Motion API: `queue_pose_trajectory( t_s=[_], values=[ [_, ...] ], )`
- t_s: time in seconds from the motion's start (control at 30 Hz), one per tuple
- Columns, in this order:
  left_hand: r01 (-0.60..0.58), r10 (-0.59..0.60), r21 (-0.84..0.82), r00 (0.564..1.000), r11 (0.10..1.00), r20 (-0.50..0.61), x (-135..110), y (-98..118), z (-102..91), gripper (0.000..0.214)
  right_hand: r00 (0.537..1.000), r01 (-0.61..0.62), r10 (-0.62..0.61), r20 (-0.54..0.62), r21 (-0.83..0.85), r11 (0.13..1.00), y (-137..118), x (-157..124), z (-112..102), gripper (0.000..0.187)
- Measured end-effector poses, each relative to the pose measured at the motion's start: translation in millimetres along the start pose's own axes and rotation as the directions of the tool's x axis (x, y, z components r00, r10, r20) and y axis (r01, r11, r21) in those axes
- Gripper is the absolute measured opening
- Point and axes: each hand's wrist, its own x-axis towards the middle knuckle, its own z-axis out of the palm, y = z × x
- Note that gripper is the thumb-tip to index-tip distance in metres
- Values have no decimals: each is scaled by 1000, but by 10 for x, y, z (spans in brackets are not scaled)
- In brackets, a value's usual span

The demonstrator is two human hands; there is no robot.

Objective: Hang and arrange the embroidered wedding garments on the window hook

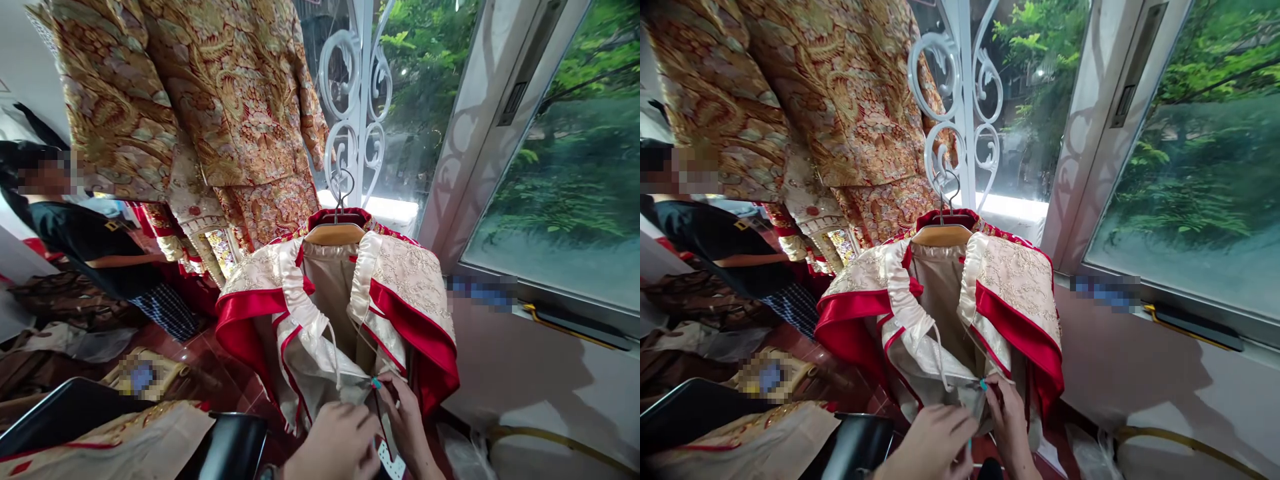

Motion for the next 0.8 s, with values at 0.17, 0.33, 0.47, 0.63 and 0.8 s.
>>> queue_pose_trajectory(
  t_s=[0.17, 0.33, 0.47, 0.63, 0.8],
  values=[
    [697, -664, -147, 715, 702, 218, 187, 18, 745, 18, 976, 204, -214, -41, -174, 963, 44, -82, 31, 23],
    [756, -763, -245, 641, 607, 85, 302, 55, 969, 25, 865, 390, -475, -159, -382, 838, 11, 34, 74, 29],
    [620, -715, -410, 687, 669, -127, 174, 80, 1155, 26, 760, 490, -628, -169, -486, 724, -245, 209, 86, 32],
    [522, -717, -556, 666, 647, -208, 84, -11, 1178, 28, 702, 480, -671, -238, -538, 693, -627, 303, 14, 27],
    [489, -755, -676, 637, 551, -155, 24, -12, 898, 23, 763, 449, -596, -250, -458, 767, -740, 206, -22, 25]
  ],
)
